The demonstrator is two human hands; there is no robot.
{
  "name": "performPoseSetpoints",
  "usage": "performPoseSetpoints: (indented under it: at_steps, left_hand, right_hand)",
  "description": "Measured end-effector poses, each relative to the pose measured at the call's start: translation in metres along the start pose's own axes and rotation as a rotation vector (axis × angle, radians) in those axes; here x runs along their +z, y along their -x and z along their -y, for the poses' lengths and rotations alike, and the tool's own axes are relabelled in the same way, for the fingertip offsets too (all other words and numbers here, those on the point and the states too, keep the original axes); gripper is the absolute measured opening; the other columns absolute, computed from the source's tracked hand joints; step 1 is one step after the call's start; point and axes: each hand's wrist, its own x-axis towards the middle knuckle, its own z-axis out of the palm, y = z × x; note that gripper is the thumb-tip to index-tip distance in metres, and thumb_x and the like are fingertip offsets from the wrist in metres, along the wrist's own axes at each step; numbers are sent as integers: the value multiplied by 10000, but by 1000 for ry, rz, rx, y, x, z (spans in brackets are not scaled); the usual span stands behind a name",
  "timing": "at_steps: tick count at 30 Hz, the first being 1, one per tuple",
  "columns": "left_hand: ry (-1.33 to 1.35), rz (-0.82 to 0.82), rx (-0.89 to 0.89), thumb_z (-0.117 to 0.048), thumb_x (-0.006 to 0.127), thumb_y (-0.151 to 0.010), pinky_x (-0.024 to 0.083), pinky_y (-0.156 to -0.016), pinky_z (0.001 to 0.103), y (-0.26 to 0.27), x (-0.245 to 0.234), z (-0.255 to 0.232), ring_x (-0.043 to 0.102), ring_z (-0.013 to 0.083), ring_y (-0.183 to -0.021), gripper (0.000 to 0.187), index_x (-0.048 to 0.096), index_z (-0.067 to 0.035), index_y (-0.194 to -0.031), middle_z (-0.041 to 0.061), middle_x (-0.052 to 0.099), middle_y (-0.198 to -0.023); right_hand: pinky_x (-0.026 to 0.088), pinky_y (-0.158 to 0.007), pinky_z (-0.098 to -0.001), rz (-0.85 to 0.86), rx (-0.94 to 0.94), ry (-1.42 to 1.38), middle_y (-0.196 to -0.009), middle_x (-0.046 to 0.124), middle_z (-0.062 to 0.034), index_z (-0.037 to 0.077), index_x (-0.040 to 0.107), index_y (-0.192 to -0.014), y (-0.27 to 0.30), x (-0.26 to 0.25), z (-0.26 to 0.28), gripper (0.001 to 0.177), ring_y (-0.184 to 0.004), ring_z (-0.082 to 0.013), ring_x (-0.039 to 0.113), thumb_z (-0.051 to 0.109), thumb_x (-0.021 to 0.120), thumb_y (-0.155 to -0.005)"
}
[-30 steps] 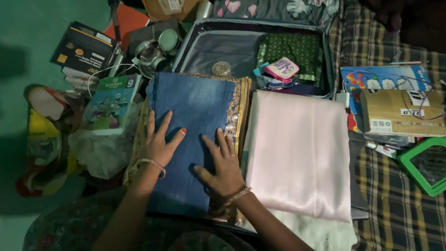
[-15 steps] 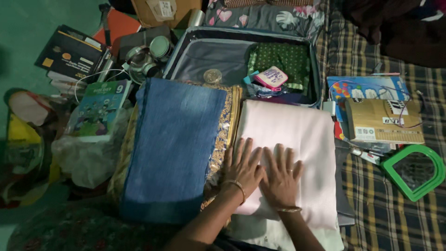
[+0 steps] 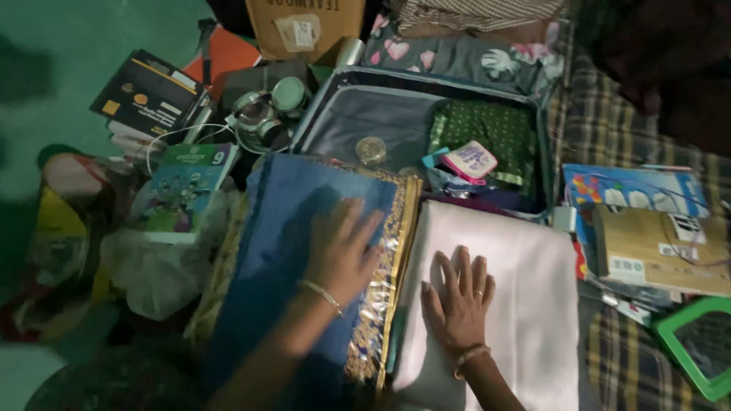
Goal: The person folds and packs various clothing items into an open suitcase. They handle shirts, pants, and other garments, arranging them neatly inside the suitcase.
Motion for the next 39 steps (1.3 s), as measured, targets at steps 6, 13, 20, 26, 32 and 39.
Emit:
performPoseSetpoints:
  at_steps: [6, 13, 20, 26, 32, 39]
  left_hand:
    - [-196, 112, -112, -550, 579, -919, 106, -1132, 714, -7, -25, 81, 233, 354, -1493, 664, 495, -214, -1486, 116, 342, -1604]
    - [-186, 35, -84, -598, 586, -850, 120, -1090, 709, 7, -10, 92, 249, 333, -1483, 706, 516, -232, -1451, 112, 363, -1589]
    - [-337, -21, -70, -659, 495, -839, 183, -1075, 713, 31, 30, 127, 345, 278, -1427, 613, 527, -377, -1381, 40, 441, -1520]
    - [-425, -71, -50, -713, 420, -905, 261, -1046, 744, 57, 77, 157, 442, 265, -1347, 452, 552, -467, -1260, -27, 547, -1398]
    - [-425, -83, -44, -763, 350, -931, 247, -1046, 742, 60, 95, 166, 409, 257, -1344, 444, 509, -503, -1254, -47, 513, -1399]
    - [-387, -87, -95, -724, 375, -924, 277, -1072, 703, 53, 70, 148, 417, 223, -1377, 476, 565, -471, -1280, -51, 508, -1443]
  right_hand:
    - [59, -1193, -651, -10, -130, 165, -1666, 254, -146, 223, 434, -1521, -84, 37, 5, 652, -1541, -447, 118, 404, 551, -905]
    - [527, -1037, -438, 132, 297, -37, -1148, 759, -108, 191, 734, -1167, -178, 57, -11, 245, -1094, -299, 707, 268, 595, -980]
    - [577, -832, -397, 343, 128, -486, -1078, 762, -142, 85, 706, -1191, -361, 181, -66, 356, -971, -297, 753, 276, 656, -895]
    - [392, -1078, -559, 604, -41, -11, -1577, 295, -252, 229, 316, -1551, -433, 302, -35, 899, -1377, -484, 359, 556, 754, -838]
    - [337, -1119, -614, 875, -352, 329, -1644, 203, -230, 327, 283, -1560, -416, 319, -10, 968, -1454, -503, 231, 607, 791, -785]
    - [432, -1135, -498, 987, -430, 55, -1585, 433, -144, 215, 407, -1553, -422, 235, -18, 937, -1374, -387, 486, 497, 782, -743]
